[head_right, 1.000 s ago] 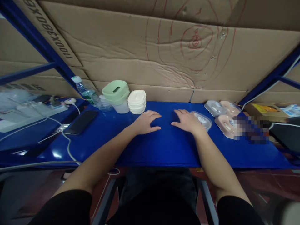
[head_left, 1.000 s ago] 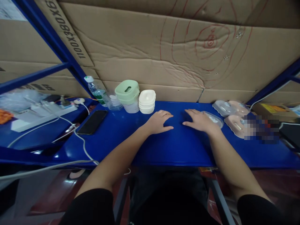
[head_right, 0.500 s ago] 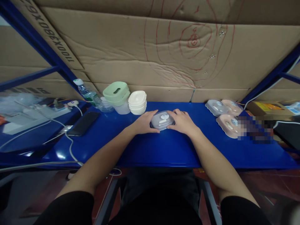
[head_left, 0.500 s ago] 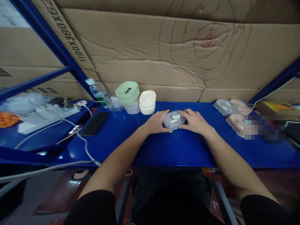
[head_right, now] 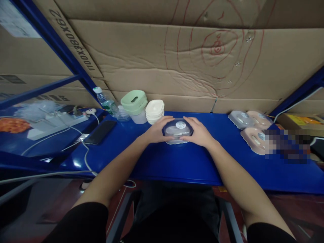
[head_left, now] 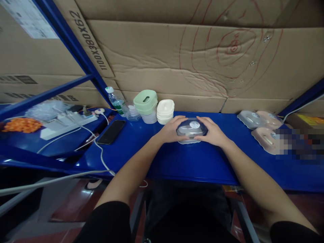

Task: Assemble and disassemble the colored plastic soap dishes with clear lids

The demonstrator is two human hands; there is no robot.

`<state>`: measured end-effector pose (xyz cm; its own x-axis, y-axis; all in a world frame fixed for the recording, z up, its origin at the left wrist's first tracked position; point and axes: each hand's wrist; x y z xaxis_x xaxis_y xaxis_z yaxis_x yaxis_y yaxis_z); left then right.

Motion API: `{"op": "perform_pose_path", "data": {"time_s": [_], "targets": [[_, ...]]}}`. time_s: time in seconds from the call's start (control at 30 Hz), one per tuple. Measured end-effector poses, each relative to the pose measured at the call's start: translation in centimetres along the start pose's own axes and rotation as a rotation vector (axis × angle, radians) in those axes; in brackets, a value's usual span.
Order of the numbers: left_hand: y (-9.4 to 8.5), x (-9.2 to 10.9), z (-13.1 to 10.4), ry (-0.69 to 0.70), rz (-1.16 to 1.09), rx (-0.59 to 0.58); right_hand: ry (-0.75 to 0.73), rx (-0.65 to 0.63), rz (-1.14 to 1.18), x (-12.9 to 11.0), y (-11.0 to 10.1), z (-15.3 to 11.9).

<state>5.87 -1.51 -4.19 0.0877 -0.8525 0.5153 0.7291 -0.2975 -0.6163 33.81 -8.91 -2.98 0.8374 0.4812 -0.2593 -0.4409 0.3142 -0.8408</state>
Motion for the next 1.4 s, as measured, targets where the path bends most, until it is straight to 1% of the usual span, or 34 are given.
{"op": "perform_pose_path", "data": {"time_s": [0.07,0.13,0.23,0.3,0.33,0.37,0.43,0.47,0.53,0.6,0.67,0.7,0.73,0.77,0.8,0.87,1.0,1.1,1.23,1.3,1.33,1.4], "targets": [[-0.6,0.4,0.2,0.055,0.006,0.114,0.048,0.133,0.025,-0.2,-0.3,0.0],[-0.9,0.9,0.3,0.123,0.030,0.195,0.086,0.210,0.066,-0.3,-0.5,0.0],[-0.8,1.5,0.4,0.181,0.127,0.222,0.182,0.249,0.156,-0.5,-0.4,-0.1],[-0.4,1.6,0.3,0.167,0.192,0.246,0.251,0.276,0.216,-0.5,-0.1,-0.1],[-0.2,1.5,0.3,0.144,0.209,0.285,0.257,0.287,0.247,-0.6,0.0,-0.1],[-0.1,1.3,0.3,0.109,0.215,0.348,0.233,0.289,0.278,-0.6,0.2,-0.1],[-0.6,0.6,0.2,0.016,0.193,0.536,0.140,0.269,0.307,-0.7,0.5,-0.1],[-1.2,0.0,0.1,-0.036,0.172,0.659,0.088,0.250,0.294,-0.7,0.7,-0.1],[-3.5,-1.5,-0.2,-0.129,0.131,0.941,0.022,0.202,0.227,-0.8,0.9,-0.1],[-6.9,-3.2,-0.9,-0.214,0.107,1.260,0.013,0.161,0.156,-0.8,1.0,-0.2],[-10.5,-4.8,-2.0,-0.282,0.075,1.516,0.031,0.145,0.120,-0.7,1.0,-0.2],[-12.1,-5.5,-2.5,-0.298,0.055,1.621,0.043,0.148,0.112,-0.6,1.1,-0.2],[-13.4,-6.0,-3.1,-0.315,0.031,1.702,0.055,0.154,0.105,-0.5,1.1,-0.2],[-14.4,-6.4,-3.6,-0.336,0.022,1.759,0.062,0.160,0.101,-0.3,1.2,-0.2],[-15.1,-6.7,-4.1,-0.354,0.020,1.794,0.065,0.165,0.098,-0.2,1.2,-0.2],[-15.6,-7.1,-4.6,-0.394,0.019,1.802,0.064,0.169,0.095,0.0,1.3,-0.2],[-14.6,-7.4,-4.9,-0.470,-0.006,1.673,0.066,0.154,0.093,0.2,1.6,-0.3],[-13.9,-7.6,-5.1,-0.517,0.029,1.574,0.067,0.132,0.086,0.3,1.7,-0.3],[-13.6,-8.1,-5.3,-0.609,0.066,1.472,0.037,0.083,0.034,0.3,1.5,-0.3],[-13.7,-8.2,-5.2,-0.640,0.049,1.471,0.010,0.046,0.017,0.2,1.3,-0.3],[-13.8,-8.2,-5.1,-0.644,0.039,1.491,-0.003,0.025,0.011,0.2,1.3,-0.2],[-13.8,-7.9,-4.8,-0.608,0.046,1.536,-0.024,-0.028,-0.003,0.2,1.2,-0.3]]}}
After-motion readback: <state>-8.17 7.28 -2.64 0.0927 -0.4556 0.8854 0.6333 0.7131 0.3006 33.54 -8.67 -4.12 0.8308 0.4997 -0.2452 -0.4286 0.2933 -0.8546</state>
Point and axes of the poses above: each hand's wrist, its own z-axis towards the middle knuckle, its own y-axis out of the palm, x = y × z, and after that the axes turned 12 degrees about -z, right-handed
